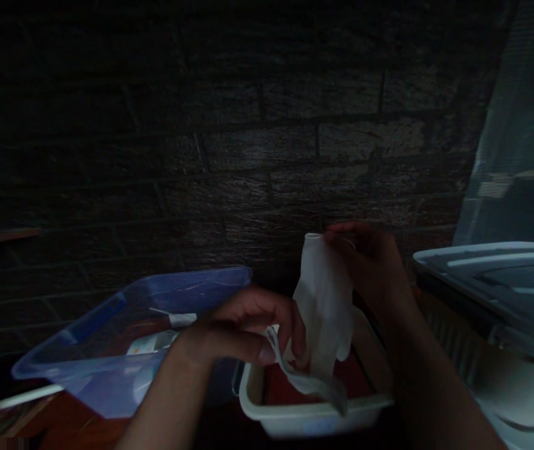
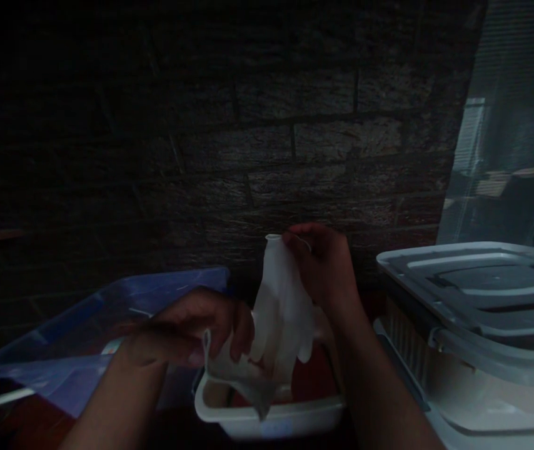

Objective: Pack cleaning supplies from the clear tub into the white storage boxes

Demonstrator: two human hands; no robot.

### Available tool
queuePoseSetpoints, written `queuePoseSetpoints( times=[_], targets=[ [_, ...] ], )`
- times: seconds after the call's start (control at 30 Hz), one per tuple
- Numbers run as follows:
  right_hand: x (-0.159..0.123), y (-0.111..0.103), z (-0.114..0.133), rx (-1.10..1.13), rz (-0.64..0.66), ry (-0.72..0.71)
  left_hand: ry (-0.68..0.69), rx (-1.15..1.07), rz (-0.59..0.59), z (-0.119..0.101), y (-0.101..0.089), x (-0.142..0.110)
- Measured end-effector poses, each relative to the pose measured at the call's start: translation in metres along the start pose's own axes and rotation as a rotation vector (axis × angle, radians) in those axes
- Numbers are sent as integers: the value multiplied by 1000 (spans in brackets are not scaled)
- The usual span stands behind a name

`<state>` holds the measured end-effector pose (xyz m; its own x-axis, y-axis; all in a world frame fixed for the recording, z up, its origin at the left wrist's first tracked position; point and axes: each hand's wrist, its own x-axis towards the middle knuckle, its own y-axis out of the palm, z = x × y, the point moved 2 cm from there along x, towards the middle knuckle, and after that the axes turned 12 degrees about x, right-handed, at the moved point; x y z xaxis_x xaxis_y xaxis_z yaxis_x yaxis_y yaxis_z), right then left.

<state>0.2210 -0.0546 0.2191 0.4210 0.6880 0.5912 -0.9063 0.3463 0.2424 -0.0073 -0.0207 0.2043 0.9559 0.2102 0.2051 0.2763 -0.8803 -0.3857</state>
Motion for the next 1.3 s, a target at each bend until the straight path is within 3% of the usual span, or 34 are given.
queuePoseSetpoints(
  times=[0.1,0.37,0.5,0.7,0.9,1.0,1.3],
  targets=[
    [-1,0,0,-15,0,1,28,-11,54,-1,4,-6],
    [1,-1,-3,-46,22,-6,179,-2,-122,0,-13,-12],
    [3,-2,-5,-58,37,-35,214,-24,-123,-1,-12,-8],
    [3,-3,-10,-263,76,-154,341,-153,-205,-4,-10,-2],
    [1,2,-13,-401,189,-216,303,-193,-283,-4,-10,0],
    [-1,6,-11,-463,279,-180,288,-190,-284,-4,-10,0],
    [-6,11,-11,-438,397,-168,274,-185,-296,-5,-10,-1]
  ],
)
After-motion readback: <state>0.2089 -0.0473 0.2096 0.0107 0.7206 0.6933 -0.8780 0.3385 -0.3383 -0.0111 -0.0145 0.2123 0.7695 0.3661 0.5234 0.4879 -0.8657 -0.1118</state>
